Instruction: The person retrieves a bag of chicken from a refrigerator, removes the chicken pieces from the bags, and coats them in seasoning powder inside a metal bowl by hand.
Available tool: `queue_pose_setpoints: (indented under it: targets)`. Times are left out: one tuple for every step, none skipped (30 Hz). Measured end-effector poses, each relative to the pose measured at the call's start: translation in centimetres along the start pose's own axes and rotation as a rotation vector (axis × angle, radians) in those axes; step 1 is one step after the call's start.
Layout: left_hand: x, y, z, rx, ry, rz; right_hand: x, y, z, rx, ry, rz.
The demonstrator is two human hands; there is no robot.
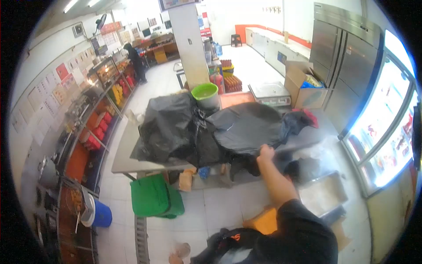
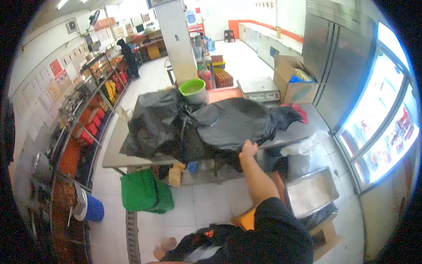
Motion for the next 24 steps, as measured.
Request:
queue_pose_setpoints:
  targets:
    - [-1.4,1.5,0.6,0.053,0.001,-0.017,-1.2,2.4,-2.1,-0.075,0.093,-0.009]
    - [-2.4,2.8,1.2,0.097,-0.008,-0.032,-1.9,3.9,-4.2,-0.06,0.117,0.034]
    - [-3.2,4.1,1.6,0.135,-0.014,-0.039,-1.2,4.6,-6.4,-0.007,0.094,0.065]
    - [-3.7,5.2,2.2,0.169,-0.02,-0.051,-0.8,5.4,-7.5,0.054,0.077,0.093]
    - [-4.3,6.2,2.7,0.197,-0.029,-0.066,-0.9,6.0,-7.3,0.049,0.087,0.081]
    - [-4.5,7.0,3.4,0.218,-0.042,-0.081,-1.3,6.6,-8.3,0.467,0.055,0.116]
    - [-5.6,8.4,2.9,0.221,-0.044,-0.096,-1.6,7.4,-9.3,0.874,0.017,0.142]
    - [-7.0,9.6,2.9,0.212,-0.025,-0.118,0.1,6.0,-10.9,1.142,-0.08,0.467]
    - [-8.4,10.7,3.0,0.207,-0.017,-0.145,3.5,4.8,-11.6,1.399,-0.163,0.784]
    - [-9.9,11.7,3.0,0.204,-0.019,-0.179,5.9,2.9,-11.1,1.431,-0.155,0.816]
    - [-11.7,12.8,2.9,0.208,-0.021,-0.218,8.2,0.6,-10.3,1.299,-0.167,1.032]
    - [-13.1,13.7,2.6,0.208,-0.033,-0.255,6.0,-0.1,-8.3,1.222,-0.073,0.811]
    - [-14.5,14.6,2.3,0.215,-0.041,-0.288,9.8,-3.6,-6.1,1.14,-0.005,1.184]
    - [-15.7,15.3,2.2,0.219,-0.055,-0.323,11.0,-8.2,-1.0,0.713,0.088,0.901]
    - [-16.5,15.9,1.9,0.225,-0.062,-0.349,11.8,-11.0,4.1,0.611,0.4,1.018]
    - [-17.4,16.6,1.9,0.225,-0.068,-0.369,10.2,-13.3,9.5,0.565,0.495,0.858]
    - [-18.1,17.0,2.0,0.224,-0.071,-0.38,7.4,-14.5,15.5,0.552,0.579,0.699]
    - [-18.7,17.7,2.0,0.235,-0.061,-0.39,9.8,-17.1,20.1,0.675,0.694,0.595]
    - [-19.2,18.6,2.0,0.244,-0.05,-0.401,3.1,-15.7,28.3,0.976,0.76,0.478]
    - [-19.6,19.3,2.1,0.25,-0.037,-0.413,-3.3,-14.2,36.2,1.284,0.806,0.377]
    - [-19.9,20.5,2.1,0.265,-0.011,-0.427,-0.3,-14.1,41.3,1.294,0.905,0.393]
    - [-20.2,22.2,2.0,0.287,0.021,-0.448,5.1,-14.1,45.5,0.807,1.065,0.108]
    - [-20.6,24.1,2.2,0.299,0.062,-0.477,5.5,-14.1,48.4,0.951,1.122,0.227]
    - [-20.9,26.6,2.7,0.301,0.113,-0.522,4.2,-13.0,51.2,1.164,1.113,0.248]
Point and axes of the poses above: each hand's wrist, its own x-axis away from the middle knuckle, its own z-axis out of the back of the hand, y = z × x, the point moved 9 cm from there along -x, towards the middle knuckle, and after that the axes turned 11 degrees about -z, right-handed, at the moved point
